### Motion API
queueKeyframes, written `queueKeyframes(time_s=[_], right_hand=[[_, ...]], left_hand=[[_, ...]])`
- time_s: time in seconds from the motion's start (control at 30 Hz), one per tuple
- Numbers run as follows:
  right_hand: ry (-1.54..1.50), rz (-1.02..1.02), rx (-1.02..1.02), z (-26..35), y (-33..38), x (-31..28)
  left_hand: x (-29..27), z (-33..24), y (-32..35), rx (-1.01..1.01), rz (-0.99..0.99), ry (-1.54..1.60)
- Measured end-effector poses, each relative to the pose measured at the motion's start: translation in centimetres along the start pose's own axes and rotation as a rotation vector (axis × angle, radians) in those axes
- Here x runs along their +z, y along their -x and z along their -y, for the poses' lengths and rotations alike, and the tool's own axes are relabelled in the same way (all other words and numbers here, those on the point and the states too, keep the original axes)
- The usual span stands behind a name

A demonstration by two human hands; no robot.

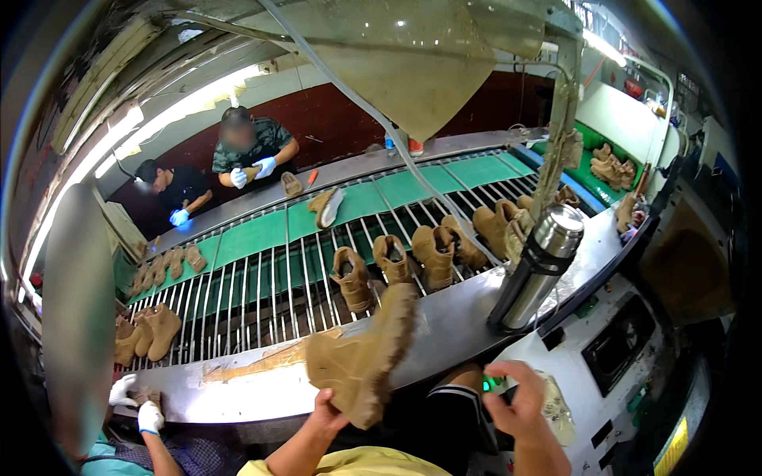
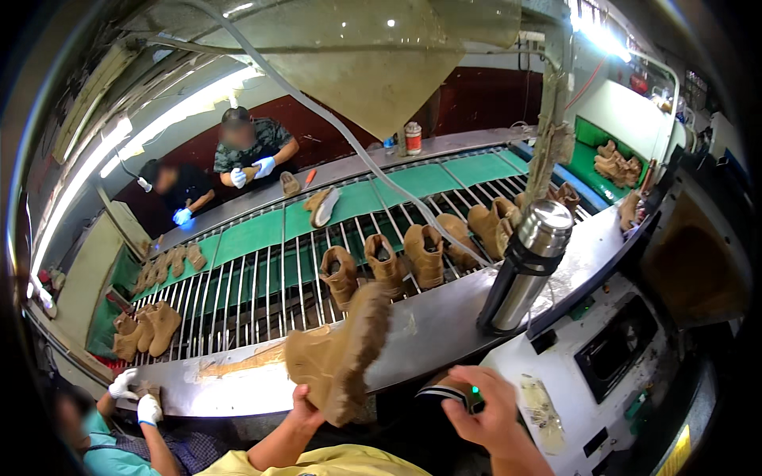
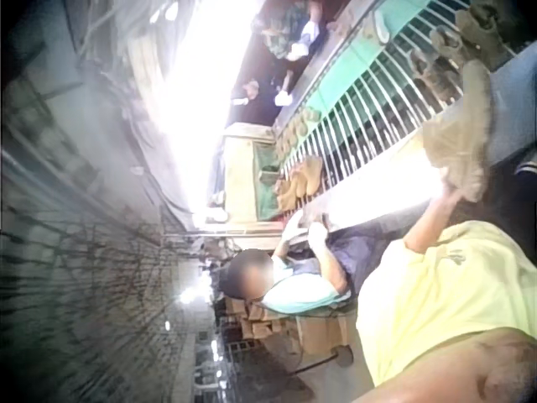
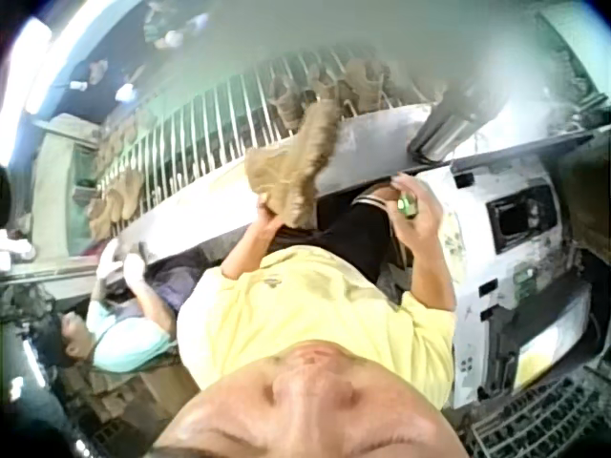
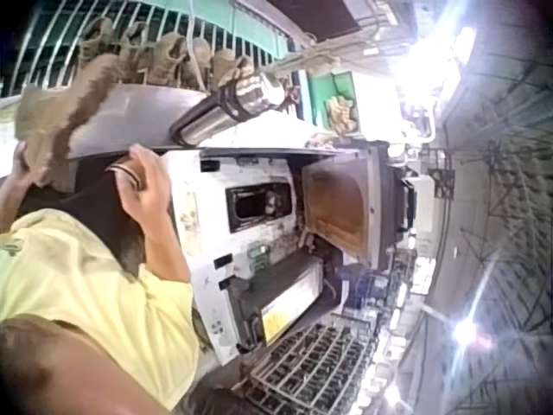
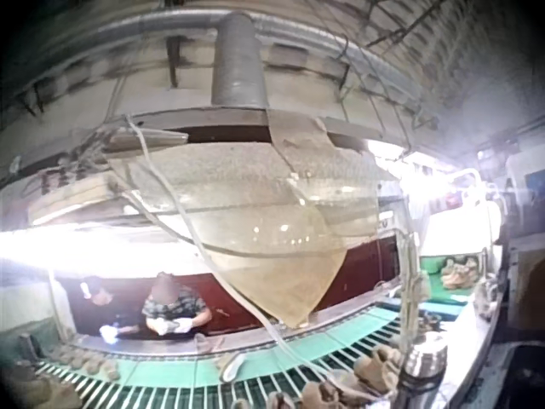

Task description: The person places boot uppers into a lasting machine, activates the machine by pressing a button, and removes the boots, placing them back on a conveyor belt alongside other boot components.

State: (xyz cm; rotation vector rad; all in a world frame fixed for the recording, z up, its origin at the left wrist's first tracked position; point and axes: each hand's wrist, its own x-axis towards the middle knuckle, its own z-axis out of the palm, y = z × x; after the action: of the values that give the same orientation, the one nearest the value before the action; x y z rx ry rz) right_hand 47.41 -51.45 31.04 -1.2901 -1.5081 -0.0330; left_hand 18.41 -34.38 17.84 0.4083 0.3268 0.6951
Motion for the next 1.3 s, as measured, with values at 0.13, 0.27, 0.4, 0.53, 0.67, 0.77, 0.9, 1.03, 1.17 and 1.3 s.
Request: queueKeyframes(time_s=[0.13,0.27,0.4,0.53,0.67,0.77,0.9,1.03,1.17,1.3], right_hand=[[0.035,-0.324,-0.229,1.1,-1.4,-3.0],[0.003,-0.395,-0.357,2.7,-0.1,-6.7],[-0.057,-0.457,-0.511,5.3,-2.6,-6.2],[-0.085,-0.501,-0.882,4.9,-2.9,-6.7],[-0.145,-0.435,-0.793,4.5,-3.1,-6.2],[-0.203,-0.415,-0.77,4.3,-3.0,-6.0],[-0.251,-0.388,-0.727,4.1,-2.5,-5.8],[-0.314,-0.376,-0.72,4.4,-2.1,-5.6],[-0.342,-0.37,-0.714,4.5,-1.3,-5.6],[-0.353,-0.356,-0.718,4.9,-0.9,-5.6]], left_hand=[[-5.4,-6.9,1.4,0.275,-0.331,-0.198],[-14.1,-15.0,-7.5,0.298,-0.519,-0.326],[-14.6,-16.7,-15.5,0.361,-0.762,-0.488],[-16.6,-12.6,-20.5,0.587,-0.8,-0.768],[-16.1,-9.9,-22.7,0.603,-0.858,-1.101],[-14.9,-9.2,-22.9,0.708,-0.846,-1.218],[-13.1,-5.5,-20.1,0.713,-0.886,-1.475],[-13.8,-2.6,-16.2,0.764,-0.888,-1.962],[-14.0,-2.0,-16.2,0.662,-0.896,-2.061],[-14.1,-1.8,-16.8,0.685,-0.904,-2.107]])
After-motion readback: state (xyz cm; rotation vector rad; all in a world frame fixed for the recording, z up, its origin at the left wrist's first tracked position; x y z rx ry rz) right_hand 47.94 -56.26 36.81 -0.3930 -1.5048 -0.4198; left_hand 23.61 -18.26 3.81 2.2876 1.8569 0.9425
